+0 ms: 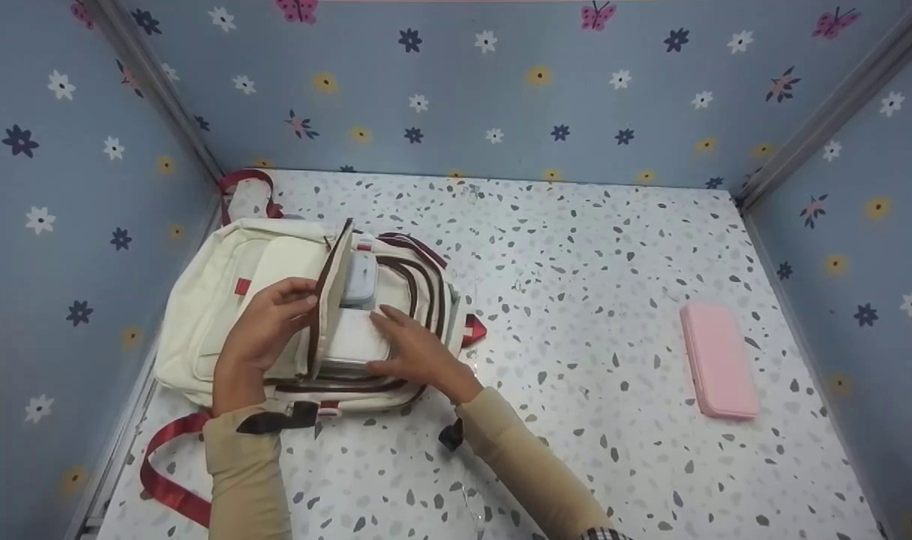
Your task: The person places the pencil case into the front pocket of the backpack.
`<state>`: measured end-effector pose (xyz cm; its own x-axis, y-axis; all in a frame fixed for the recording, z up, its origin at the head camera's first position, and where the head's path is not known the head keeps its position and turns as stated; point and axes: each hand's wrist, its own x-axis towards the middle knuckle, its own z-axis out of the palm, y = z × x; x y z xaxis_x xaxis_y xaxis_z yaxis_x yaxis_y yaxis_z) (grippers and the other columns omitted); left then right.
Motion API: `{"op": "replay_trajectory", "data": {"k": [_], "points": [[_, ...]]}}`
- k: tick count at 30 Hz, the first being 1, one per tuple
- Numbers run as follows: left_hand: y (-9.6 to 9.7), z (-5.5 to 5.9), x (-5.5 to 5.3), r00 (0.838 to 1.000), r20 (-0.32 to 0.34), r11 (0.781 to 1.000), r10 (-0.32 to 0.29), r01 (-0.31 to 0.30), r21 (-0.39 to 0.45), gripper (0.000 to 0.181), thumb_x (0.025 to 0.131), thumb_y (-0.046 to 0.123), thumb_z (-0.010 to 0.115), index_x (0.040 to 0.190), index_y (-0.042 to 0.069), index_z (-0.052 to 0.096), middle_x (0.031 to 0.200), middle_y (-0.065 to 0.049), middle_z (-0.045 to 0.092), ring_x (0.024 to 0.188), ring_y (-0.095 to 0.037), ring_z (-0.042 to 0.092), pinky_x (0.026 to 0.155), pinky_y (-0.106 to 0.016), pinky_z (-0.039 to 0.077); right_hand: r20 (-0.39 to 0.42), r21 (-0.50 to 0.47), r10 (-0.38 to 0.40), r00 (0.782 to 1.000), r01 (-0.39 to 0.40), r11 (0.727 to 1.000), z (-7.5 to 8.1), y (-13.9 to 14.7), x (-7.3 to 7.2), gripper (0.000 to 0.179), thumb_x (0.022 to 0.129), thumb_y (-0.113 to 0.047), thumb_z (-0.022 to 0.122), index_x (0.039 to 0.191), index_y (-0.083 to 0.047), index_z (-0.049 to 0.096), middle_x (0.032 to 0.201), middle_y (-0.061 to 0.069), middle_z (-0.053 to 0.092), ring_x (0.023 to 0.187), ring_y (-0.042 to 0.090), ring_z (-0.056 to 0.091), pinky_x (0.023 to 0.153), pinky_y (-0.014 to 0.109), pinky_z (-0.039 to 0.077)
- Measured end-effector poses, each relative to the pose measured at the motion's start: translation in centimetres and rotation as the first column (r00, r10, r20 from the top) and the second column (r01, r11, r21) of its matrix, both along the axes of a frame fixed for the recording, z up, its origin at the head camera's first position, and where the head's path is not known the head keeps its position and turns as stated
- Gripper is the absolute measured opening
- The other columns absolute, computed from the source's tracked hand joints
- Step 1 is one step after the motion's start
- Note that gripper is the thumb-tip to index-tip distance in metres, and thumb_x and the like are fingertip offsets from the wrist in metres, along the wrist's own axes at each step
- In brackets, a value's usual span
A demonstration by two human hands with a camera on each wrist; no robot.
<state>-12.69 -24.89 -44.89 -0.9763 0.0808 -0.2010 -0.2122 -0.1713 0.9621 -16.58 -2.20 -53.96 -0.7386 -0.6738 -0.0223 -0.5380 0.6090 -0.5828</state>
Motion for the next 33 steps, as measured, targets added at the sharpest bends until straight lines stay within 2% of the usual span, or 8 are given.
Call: {"op": "replay_trajectory", "data": {"k": [4, 8, 11, 14, 19, 23, 28, 33], "points": [[-0.1, 0.0, 0.0, 1.000, -0.001, 1.000, -0.003, 0.003, -0.007, 0.013, 0.096, 0.003, 0.052, 0.107, 0.008, 0.053, 0.091, 0.005, 0.058, 0.083, -0.006, 0.057, 0.079, -0.024, 0.047, -0.183, 0.051, -0.102, 0.978, 0.113, 0.992, 0.3, -0.2, 1.3, 0.089, 0.079, -0.055, 0.069, 0.144, -0.002, 0.039, 0.145, 0.016, 0.045, 0.133, 0.028, 0.044, 0.112, 0.036, 0.033], [-0.1, 0.0, -0.1, 1.000, -0.004, 1.000, -0.015, 0.015, -0.019, 0.013, 0.096, 0.003, 0.051, 0.108, 0.009, 0.053, 0.092, 0.005, 0.058, 0.084, -0.006, 0.057, 0.080, -0.024, 0.047, -0.430, 0.083, -0.159, 0.889, 0.215, 0.973, 0.4, -0.3, 2.5, 0.075, 0.079, -0.060, 0.067, 0.123, 0.000, 0.057, 0.119, 0.011, 0.064, 0.117, 0.026, 0.056, 0.107, 0.036, 0.038], [-0.1, 0.0, -0.1, 1.000, -0.002, 1.000, -0.016, 0.016, -0.025, 0.013, 0.096, 0.003, 0.052, 0.108, 0.009, 0.053, 0.092, 0.005, 0.058, 0.084, -0.007, 0.056, 0.080, -0.024, 0.047, -0.481, 0.084, -0.178, 0.858, 0.247, 0.965, 0.5, 0.0, 3.2, 0.056, 0.081, -0.053, 0.068, 0.108, -0.004, 0.062, 0.107, 0.009, 0.068, 0.114, 0.027, 0.058, 0.104, 0.039, 0.040], [-0.1, 0.0, -0.1, 1.000, 0.001, 1.000, -0.008, 0.008, -0.018, 0.013, 0.096, 0.003, 0.052, 0.107, 0.009, 0.053, 0.091, 0.005, 0.058, 0.084, -0.007, 0.057, 0.079, -0.024, 0.047, -0.412, 0.078, -0.182, 0.893, 0.234, 0.969, 0.7, 0.3, 3.6, 0.041, 0.085, -0.044, 0.067, 0.101, -0.006, 0.063, 0.108, 0.008, 0.069, 0.121, 0.030, 0.054, 0.106, 0.044, 0.038], [0.1, -0.1, -0.2, 1.000, -0.003, 1.000, 0.000, 0.000, -0.009, 0.013, 0.095, 0.002, 0.052, 0.106, 0.009, 0.054, 0.090, 0.005, 0.059, 0.083, -0.007, 0.057, 0.079, -0.024, 0.047, -0.298, 0.076, -0.146, 0.943, 0.176, 0.981, 0.9, 0.9, 3.7, 0.026, 0.089, -0.027, 0.063, 0.107, -0.007, 0.064, 0.119, 0.008, 0.067, 0.132, 0.033, 0.045, 0.109, 0.049, 0.034], [0.1, -0.1, -0.3, 1.000, 0.001, 1.000, 0.002, -0.002, -0.011, 0.014, 0.095, 0.001, 0.052, 0.105, 0.009, 0.054, 0.091, 0.005, 0.059, 0.083, -0.007, 0.055, 0.079, -0.024, 0.047, -0.253, 0.061, -0.116, 0.960, 0.135, 0.989, 0.7, 1.2, 3.5, 0.025, 0.088, -0.013, 0.059, 0.112, -0.006, 0.062, 0.126, 0.009, 0.063, 0.136, 0.032, 0.040, 0.112, 0.045, 0.031], [0.2, -0.2, -0.3, 1.000, 0.008, 1.000, 0.002, -0.002, -0.009, 0.015, 0.095, -0.001, 0.051, 0.104, 0.010, 0.054, 0.092, 0.005, 0.057, 0.084, -0.007, 0.054, 0.078, -0.024, 0.046, -0.195, 0.033, -0.114, 0.974, 0.123, 0.992, 0.5, 1.2, 3.1, 0.036, 0.088, -0.009, 0.057, 0.123, -0.006, 0.059, 0.134, 0.011, 0.058, 0.138, 0.030, 0.037, 0.114, 0.041, 0.029], [0.4, -0.1, -0.3, 1.000, 0.011, 1.000, 0.005, -0.005, -0.011, 0.016, 0.094, 0.000, 0.051, 0.103, 0.012, 0.055, 0.092, 0.006, 0.057, 0.084, -0.007, 0.053, 0.077, -0.024, 0.046, -0.199, 0.008, -0.108, 0.974, 0.112, 0.994, 0.4, 1.1, 3.1, 0.031, 0.085, -0.004, 0.057, 0.116, -0.004, 0.060, 0.131, 0.011, 0.060, 0.137, 0.031, 0.039, 0.113, 0.039, 0.031]]}}
